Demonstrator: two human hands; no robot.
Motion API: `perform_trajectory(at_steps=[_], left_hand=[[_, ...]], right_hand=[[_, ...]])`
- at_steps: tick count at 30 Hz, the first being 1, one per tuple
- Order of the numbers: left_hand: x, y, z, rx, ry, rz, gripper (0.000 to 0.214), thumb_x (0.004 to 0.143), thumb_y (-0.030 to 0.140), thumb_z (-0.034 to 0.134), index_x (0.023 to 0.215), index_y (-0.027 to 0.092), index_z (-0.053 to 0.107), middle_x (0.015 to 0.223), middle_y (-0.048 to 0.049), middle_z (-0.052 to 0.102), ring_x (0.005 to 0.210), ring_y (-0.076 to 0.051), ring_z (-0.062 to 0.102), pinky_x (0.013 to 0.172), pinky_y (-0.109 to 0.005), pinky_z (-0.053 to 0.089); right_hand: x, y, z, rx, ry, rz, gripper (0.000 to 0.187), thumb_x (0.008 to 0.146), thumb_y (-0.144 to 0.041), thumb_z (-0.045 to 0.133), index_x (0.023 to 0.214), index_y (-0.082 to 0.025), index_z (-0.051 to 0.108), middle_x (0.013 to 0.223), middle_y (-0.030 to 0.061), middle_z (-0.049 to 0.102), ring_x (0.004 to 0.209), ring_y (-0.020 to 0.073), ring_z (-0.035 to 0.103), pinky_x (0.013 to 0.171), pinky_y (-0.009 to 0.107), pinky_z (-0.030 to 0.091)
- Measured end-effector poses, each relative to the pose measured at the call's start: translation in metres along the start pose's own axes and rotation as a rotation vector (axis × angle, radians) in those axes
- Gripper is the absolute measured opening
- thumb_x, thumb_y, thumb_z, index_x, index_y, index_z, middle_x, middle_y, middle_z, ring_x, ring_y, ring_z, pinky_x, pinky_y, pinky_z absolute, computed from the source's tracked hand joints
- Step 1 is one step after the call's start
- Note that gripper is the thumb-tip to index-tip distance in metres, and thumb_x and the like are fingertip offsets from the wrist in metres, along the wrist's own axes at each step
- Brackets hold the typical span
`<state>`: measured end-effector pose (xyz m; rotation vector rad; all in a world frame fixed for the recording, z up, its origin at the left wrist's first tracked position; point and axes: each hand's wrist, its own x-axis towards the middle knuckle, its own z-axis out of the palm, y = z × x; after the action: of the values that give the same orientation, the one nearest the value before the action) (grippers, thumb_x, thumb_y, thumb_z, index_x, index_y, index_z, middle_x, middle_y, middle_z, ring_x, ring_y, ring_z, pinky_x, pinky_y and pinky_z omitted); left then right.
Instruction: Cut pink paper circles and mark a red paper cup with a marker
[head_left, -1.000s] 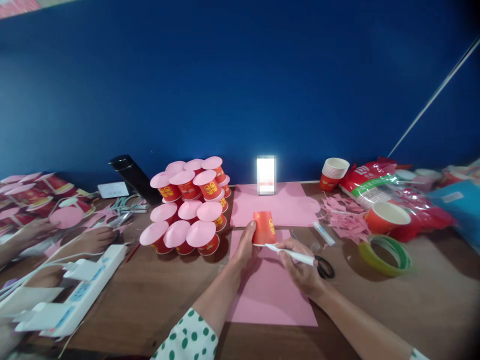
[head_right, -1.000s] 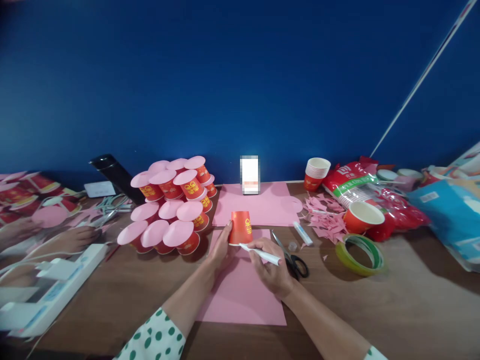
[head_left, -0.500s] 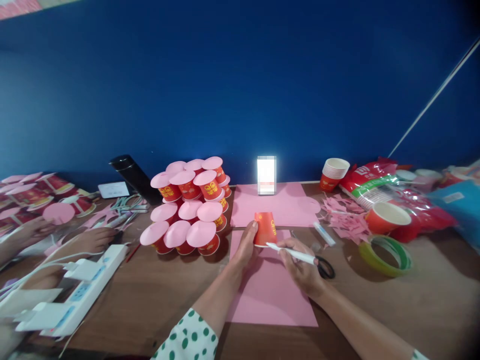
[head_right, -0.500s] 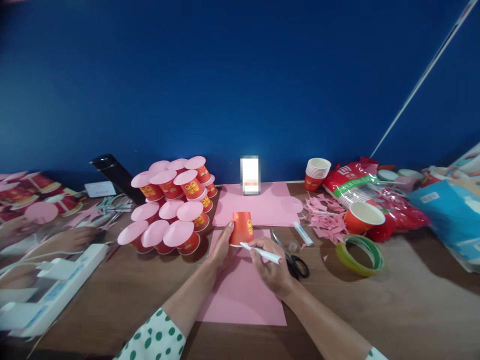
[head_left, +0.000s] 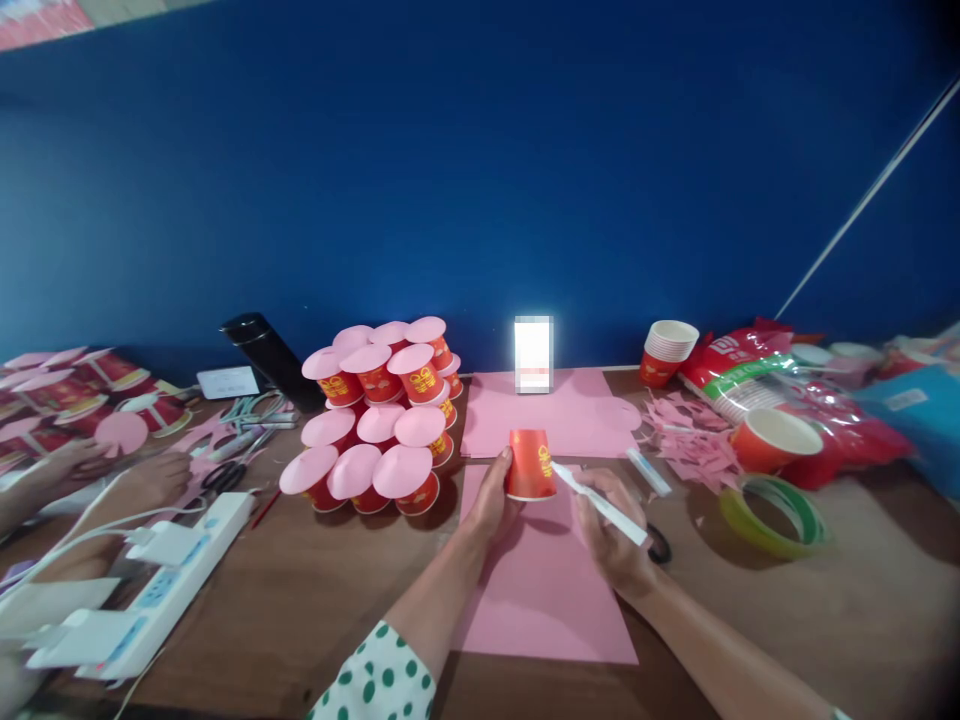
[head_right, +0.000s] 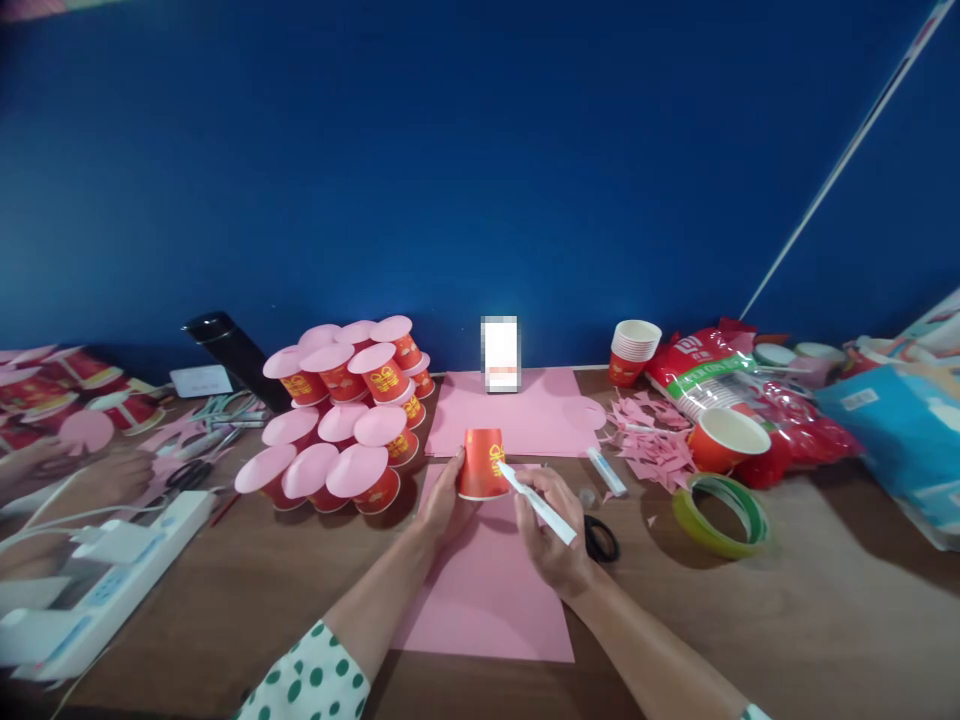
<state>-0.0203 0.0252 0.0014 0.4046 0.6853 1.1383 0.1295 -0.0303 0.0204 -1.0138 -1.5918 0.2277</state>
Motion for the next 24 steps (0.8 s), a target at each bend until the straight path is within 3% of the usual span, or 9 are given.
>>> perform_trajectory(at_steps=[5, 10, 24], left_hand=[[0.001, 0.001, -0.001, 0.018, 0.066, -0.014, 0.031, 0.079, 0.042, 0.065, 0.093, 0.014, 0.067, 0.09, -0.0093, 0.072, 0.096, -0.025, 0.066, 0.089, -0.034, 0.049], [0.0, 0.0, -0.002, 0.024, 0.128, -0.047, 0.03, 0.077, 0.043, 0.067, 0.089, 0.016, 0.067, 0.082, -0.0066, 0.072, 0.09, -0.024, 0.067, 0.084, -0.031, 0.051], [0.001, -0.005, -0.008, 0.073, 0.091, -0.044, 0.036, 0.078, 0.05, 0.064, 0.09, 0.017, 0.067, 0.082, -0.005, 0.071, 0.085, -0.021, 0.066, 0.081, -0.029, 0.048]], right_hand=[[0.001, 0.009, 0.002, 0.004, 0.009, 0.002, 0.022, 0.09, -0.014, 0.051, 0.111, -0.021, 0.054, 0.098, 0.0098, 0.064, 0.09, 0.0234, 0.063, 0.077, 0.041, 0.054], [0.003, 0.013, 0.002, -0.022, 0.046, -0.01, 0.022, 0.091, -0.017, 0.05, 0.111, -0.022, 0.056, 0.098, 0.0096, 0.064, 0.089, 0.0238, 0.063, 0.078, 0.042, 0.053], [-0.001, 0.015, 0.005, -0.037, 0.009, -0.082, 0.022, 0.09, -0.017, 0.049, 0.111, -0.021, 0.057, 0.096, 0.0092, 0.062, 0.089, 0.0233, 0.062, 0.076, 0.039, 0.052]])
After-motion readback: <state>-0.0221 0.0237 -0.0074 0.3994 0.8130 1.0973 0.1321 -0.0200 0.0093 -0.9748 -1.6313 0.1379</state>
